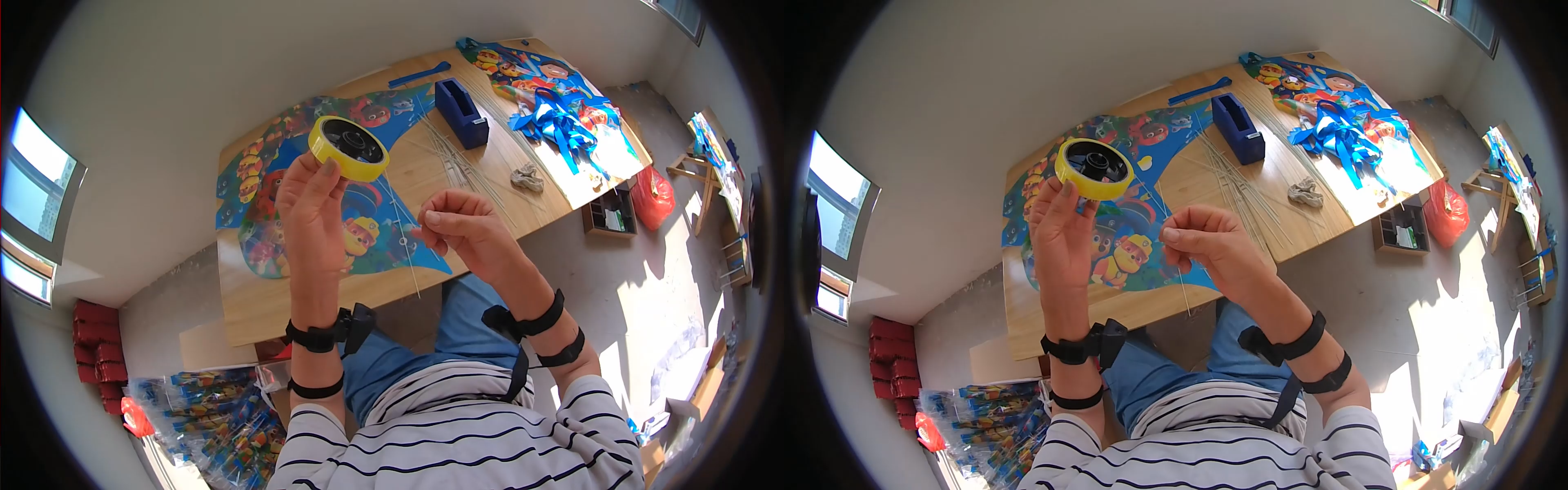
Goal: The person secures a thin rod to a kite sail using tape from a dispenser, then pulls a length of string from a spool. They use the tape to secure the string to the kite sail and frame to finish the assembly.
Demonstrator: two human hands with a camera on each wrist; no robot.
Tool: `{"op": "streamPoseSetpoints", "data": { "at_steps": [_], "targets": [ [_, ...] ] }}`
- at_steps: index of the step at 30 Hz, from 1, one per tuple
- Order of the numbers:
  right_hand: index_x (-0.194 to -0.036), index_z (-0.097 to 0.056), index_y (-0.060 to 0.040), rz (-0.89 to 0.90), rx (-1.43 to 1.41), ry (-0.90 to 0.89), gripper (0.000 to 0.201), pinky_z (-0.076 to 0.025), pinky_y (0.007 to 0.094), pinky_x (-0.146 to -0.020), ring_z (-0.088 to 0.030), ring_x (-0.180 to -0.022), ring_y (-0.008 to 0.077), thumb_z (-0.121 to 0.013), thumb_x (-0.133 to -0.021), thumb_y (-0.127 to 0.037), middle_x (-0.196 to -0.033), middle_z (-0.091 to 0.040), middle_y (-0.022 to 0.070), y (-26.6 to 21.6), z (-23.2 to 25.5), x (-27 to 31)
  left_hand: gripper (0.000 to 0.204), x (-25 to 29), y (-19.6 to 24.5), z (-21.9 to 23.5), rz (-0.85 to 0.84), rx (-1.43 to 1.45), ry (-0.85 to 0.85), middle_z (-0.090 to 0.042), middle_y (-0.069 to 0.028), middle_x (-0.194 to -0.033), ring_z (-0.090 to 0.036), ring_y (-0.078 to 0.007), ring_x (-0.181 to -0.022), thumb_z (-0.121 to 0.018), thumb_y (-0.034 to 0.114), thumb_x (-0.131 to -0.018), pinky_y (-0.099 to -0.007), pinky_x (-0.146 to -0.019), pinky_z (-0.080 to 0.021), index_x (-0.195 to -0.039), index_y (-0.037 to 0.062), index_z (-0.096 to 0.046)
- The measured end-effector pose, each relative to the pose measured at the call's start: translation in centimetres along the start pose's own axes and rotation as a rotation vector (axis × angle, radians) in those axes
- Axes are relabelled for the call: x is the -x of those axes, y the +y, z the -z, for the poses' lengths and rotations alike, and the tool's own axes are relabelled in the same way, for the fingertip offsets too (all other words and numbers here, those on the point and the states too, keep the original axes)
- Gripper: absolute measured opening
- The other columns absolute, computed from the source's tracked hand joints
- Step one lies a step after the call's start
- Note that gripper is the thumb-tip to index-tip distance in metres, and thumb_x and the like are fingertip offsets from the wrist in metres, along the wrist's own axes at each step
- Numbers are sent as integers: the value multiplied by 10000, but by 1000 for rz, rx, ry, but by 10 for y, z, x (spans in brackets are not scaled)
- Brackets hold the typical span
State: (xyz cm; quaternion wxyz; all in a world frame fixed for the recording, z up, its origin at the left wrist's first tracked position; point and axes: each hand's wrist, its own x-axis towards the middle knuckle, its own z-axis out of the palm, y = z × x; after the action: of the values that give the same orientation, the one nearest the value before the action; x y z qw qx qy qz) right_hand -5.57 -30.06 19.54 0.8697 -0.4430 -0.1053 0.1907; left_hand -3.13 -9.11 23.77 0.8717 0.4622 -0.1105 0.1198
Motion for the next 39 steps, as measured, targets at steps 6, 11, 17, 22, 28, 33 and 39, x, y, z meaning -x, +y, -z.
{"op": "streamPoseSetpoints", "data": {
  "at_steps": [6,11,17,22,28,33,39],
  "targets": [
    [-982,-672,15,29,43,113,157,-408,195,-562,-561,-650,61,-688,-905,-122,-770,-634,19,2,-10,5,88,-2,-7,10,42,56,53,-680,-75,-1010,-642,-154,-977,-649,74,-926,-360,-893,-525,-990,24,-614],
    [-993,-673,25,59,152,149,151,-405,186,-552,-560,-648,53,-679,-895,-89,-770,-643,24,-2,-13,13,86,-2,-12,13,63,41,59,-680,-75,-1006,-652,-158,-961,-650,91,-929,-389,-866,-552,-965,30,-602],
    [-991,-673,29,141,304,233,145,-406,188,-530,-569,-637,43,-673,-878,-61,-768,-660,32,-5,-20,20,147,1,-20,19,35,-22,72,-675,-101,-1032,-655,-191,-999,-656,125,-938,-388,-878,-577,-1018,12,-606],
    [-970,-683,25,190,438,290,128,-404,187,-526,-583,-643,35,-675,-867,-51,-752,-667,20,-10,-24,23,169,4,-19,18,73,13,58,-677,-98,-1031,-658,-203,-1000,-673,136,-928,-422,-874,-580,-1030,17,-610],
    [-962,-684,31,189,418,292,120,-419,189,-547,-598,-666,42,-671,-865,-39,-761,-673,20,-4,-11,17,165,12,-14,9,168,110,91,-681,-111,-1030,-672,-195,-967,-667,146,-933,-411,-794,-606,-1012,13,-609],
    [-993,-677,19,246,417,282,139,-392,180,-532,-600,-658,45,-680,-867,-40,-760,-659,10,0,-9,15,229,18,-12,10,295,216,84,-664,-127,-1098,-648,-245,-1053,-645,183,-951,-479,-848,-585,-1091,5,-611],
    [-1096,-637,14,312,432,187,232,-450,204,-622,-577,-671,52,-649,-865,28,-725,-613,4,-3,-10,16,332,25,-15,15,456,343,33,-642,-143,-1171,-624,-290,-1111,-599,278,-982,-503,-912,-557,-1178,10,-582]
  ]
}}
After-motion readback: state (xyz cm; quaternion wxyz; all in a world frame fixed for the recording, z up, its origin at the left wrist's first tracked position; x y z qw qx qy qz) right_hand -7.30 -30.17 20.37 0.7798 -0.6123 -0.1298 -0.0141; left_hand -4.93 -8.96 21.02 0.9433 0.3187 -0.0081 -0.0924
